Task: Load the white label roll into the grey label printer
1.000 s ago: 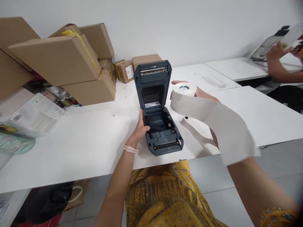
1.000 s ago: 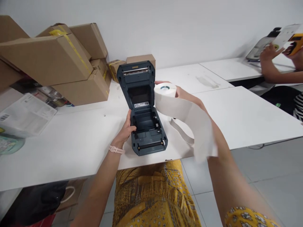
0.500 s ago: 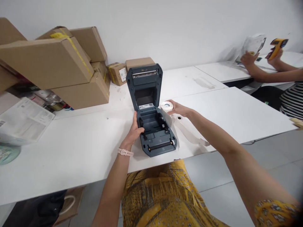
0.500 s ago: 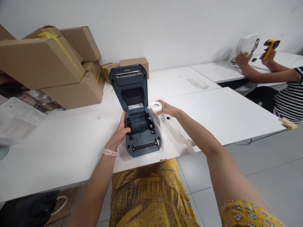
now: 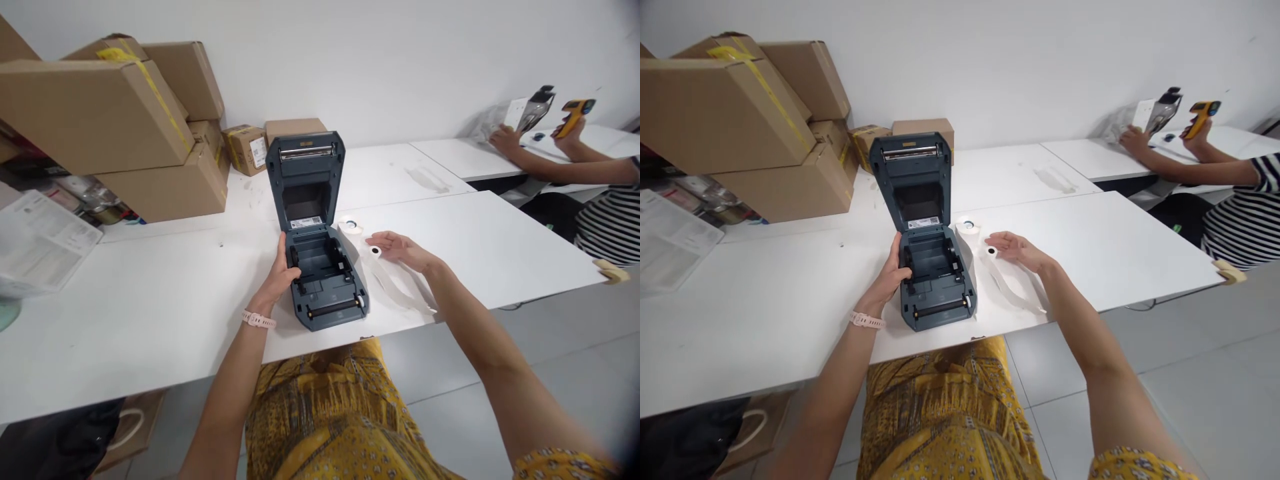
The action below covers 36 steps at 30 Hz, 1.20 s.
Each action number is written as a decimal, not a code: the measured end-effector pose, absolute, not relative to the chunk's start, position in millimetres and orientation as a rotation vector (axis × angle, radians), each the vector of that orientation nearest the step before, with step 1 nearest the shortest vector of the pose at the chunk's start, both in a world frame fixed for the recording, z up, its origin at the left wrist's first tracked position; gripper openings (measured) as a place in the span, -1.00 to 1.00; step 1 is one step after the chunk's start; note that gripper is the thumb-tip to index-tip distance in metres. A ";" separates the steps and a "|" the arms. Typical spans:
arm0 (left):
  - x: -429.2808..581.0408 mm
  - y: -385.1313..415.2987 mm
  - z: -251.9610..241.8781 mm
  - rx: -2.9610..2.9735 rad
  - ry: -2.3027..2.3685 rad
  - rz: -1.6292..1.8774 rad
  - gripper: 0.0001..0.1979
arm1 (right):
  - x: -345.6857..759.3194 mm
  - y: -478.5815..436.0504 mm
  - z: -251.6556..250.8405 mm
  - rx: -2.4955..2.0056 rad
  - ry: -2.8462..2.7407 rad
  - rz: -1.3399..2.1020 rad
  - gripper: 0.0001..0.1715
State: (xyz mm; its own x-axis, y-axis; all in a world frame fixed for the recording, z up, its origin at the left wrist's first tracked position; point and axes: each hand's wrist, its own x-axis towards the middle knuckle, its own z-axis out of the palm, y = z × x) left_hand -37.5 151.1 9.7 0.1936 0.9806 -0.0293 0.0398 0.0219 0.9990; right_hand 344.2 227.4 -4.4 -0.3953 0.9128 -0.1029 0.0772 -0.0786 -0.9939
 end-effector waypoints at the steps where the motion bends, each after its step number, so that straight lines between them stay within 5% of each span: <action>1: -37.5 151.4 9.6 1.301 1.109 1.028 0.26 | 339.7 220.9 -5.3 -1.102 -1.538 1.557 -0.36; 11: -36.9 149.4 12.6 1.276 1.085 1.033 0.27 | 306.6 199.4 -0.8 -0.977 -1.562 1.618 -0.41; 17: -35.2 147.7 16.1 1.256 1.085 1.045 0.26 | 289.3 178.6 50.6 -0.791 -1.650 1.549 -0.48; 21: -33.3 146.9 19.1 1.219 1.087 1.065 0.30 | 240.6 171.3 87.4 -0.810 -2.128 1.292 -0.35; 26: -32.3 145.8 20.7 1.196 1.094 1.059 0.32 | 193.7 176.7 84.9 -0.873 -2.564 0.783 -0.50; 36: -32.0 146.6 13.8 1.291 1.095 1.097 0.27 | 188.4 170.4 60.0 -0.663 -2.765 0.502 -0.48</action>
State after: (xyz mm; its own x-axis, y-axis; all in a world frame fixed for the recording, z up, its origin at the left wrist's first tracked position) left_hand -32.0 146.6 13.8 0.1551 0.9879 0.0086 0.0069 -0.0098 0.9999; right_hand 188.4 170.4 60.0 -0.8639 0.4768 0.1624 0.3892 0.8366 -0.3855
